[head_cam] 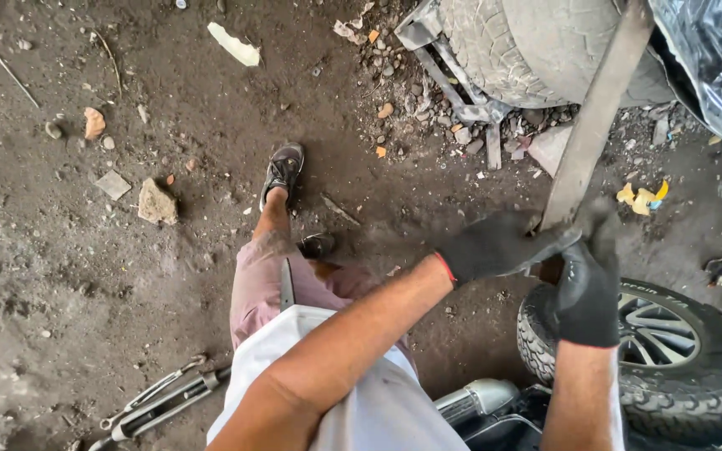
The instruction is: The person uses a hammer and a metal bar to repeatedly strike and pry at a large, damaged metal car part resting on the ground. The person adjusts the position of the metal bar and continues to hammer various sections of the part.
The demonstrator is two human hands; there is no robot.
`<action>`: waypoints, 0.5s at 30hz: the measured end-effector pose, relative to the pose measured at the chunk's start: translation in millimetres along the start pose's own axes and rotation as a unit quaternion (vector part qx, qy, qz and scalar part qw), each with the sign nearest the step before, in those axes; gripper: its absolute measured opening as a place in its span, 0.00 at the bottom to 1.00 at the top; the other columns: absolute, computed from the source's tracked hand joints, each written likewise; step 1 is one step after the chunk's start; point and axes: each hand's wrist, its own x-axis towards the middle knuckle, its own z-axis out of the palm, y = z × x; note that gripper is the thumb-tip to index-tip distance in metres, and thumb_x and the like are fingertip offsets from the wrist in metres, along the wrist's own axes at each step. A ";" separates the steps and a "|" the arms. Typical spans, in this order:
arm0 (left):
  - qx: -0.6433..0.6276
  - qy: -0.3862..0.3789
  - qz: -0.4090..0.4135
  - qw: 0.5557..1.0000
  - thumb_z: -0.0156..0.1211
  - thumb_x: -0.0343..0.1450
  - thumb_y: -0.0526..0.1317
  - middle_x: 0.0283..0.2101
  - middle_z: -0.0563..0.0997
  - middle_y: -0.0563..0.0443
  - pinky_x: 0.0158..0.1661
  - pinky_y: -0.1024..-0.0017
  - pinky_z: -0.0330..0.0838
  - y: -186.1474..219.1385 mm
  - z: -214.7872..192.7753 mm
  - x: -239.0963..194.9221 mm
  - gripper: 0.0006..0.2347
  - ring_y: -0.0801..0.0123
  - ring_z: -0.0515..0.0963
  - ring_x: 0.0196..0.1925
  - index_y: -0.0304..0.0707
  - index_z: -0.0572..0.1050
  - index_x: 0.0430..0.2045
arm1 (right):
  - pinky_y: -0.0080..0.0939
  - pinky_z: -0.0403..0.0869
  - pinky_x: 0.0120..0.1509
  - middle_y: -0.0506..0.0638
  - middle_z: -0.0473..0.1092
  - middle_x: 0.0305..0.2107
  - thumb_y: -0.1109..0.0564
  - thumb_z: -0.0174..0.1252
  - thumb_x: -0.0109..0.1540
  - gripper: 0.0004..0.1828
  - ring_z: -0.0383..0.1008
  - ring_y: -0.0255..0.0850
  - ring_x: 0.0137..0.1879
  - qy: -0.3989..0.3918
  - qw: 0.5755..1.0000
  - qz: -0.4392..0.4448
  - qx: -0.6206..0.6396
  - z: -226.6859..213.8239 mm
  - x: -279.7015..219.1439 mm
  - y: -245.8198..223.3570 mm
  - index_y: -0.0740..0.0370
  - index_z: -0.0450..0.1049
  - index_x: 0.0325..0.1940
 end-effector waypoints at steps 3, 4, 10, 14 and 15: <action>-0.006 -0.003 0.048 0.999 0.45 0.75 0.59 0.28 0.85 0.45 0.36 0.69 0.81 2.5 4.0 -2.7 0.23 0.67 0.86 0.31 0.44 0.79 0.49 | 0.37 0.80 0.47 0.51 0.73 0.53 0.50 0.54 0.71 0.25 0.80 0.37 0.47 0.047 0.996 -0.028 0.075 -12.5 20.3 2.8 0.59 0.64 0.72; -0.008 0.003 0.067 0.998 0.46 0.76 0.59 0.31 0.85 0.46 0.39 0.70 0.81 5.8 4.6 -4.1 0.23 0.68 0.86 0.34 0.43 0.79 0.50 | 0.35 0.80 0.47 0.53 0.72 0.54 0.48 0.55 0.71 0.28 0.79 0.37 0.47 0.034 0.997 -0.069 0.007 -20.9 24.3 8.2 0.57 0.62 0.74; -0.117 0.030 0.100 0.988 0.54 0.76 0.56 0.38 0.85 0.44 0.44 0.68 0.81 34.8 9.8 -1.5 0.22 0.67 0.86 0.40 0.34 0.76 0.50 | 0.37 0.75 0.37 0.61 0.74 0.50 0.48 0.62 0.68 0.34 0.75 0.38 0.40 -0.007 1.000 -0.010 -0.022 -45.1 42.6 -17.5 0.54 0.65 0.77; -0.147 0.048 0.199 0.968 0.60 0.76 0.53 0.42 0.84 0.42 0.51 0.65 0.80 52.5 -0.8 0.2 0.21 0.64 0.84 0.46 0.30 0.75 0.48 | 0.37 0.75 0.38 0.70 0.69 0.53 0.54 0.60 0.69 0.24 0.76 0.42 0.41 -0.061 0.976 -0.157 -0.138 -69.7 70.2 -33.4 0.51 0.69 0.70; -0.148 0.048 0.201 0.967 0.60 0.76 0.53 0.42 0.84 0.42 0.51 0.65 0.80 63.3 -3.9 -5.0 0.21 0.64 0.84 0.46 0.30 0.75 0.48 | 0.37 0.75 0.38 0.70 0.69 0.53 0.54 0.60 0.69 0.24 0.76 0.42 0.41 -0.061 0.975 -0.158 -0.140 -75.6 71.8 -35.2 0.51 0.69 0.70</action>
